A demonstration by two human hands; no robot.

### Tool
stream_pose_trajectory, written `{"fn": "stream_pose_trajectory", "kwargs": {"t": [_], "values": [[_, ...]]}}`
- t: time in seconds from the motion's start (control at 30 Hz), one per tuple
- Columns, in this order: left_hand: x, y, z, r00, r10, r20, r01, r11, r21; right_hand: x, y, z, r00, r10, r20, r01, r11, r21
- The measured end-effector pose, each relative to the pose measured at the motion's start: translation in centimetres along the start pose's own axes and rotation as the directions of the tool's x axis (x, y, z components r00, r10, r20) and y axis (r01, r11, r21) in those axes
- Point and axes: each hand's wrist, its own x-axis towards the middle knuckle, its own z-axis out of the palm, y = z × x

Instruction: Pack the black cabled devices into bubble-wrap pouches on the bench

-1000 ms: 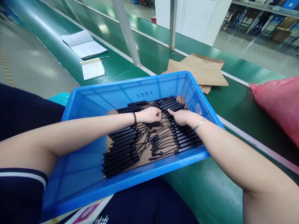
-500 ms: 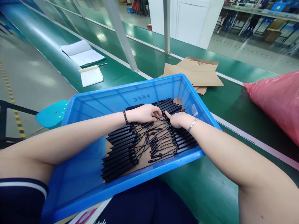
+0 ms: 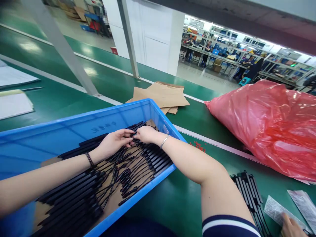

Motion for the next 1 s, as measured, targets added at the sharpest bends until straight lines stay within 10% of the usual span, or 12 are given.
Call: {"fn": "stream_pose_trajectory", "kwargs": {"t": [1.0], "values": [[-0.2, -0.2, 0.3, 0.993, -0.094, -0.066, 0.093, 0.996, -0.014, 0.0, -0.2, 1.1, 0.981, -0.041, -0.188, 0.099, 0.945, 0.313]]}}
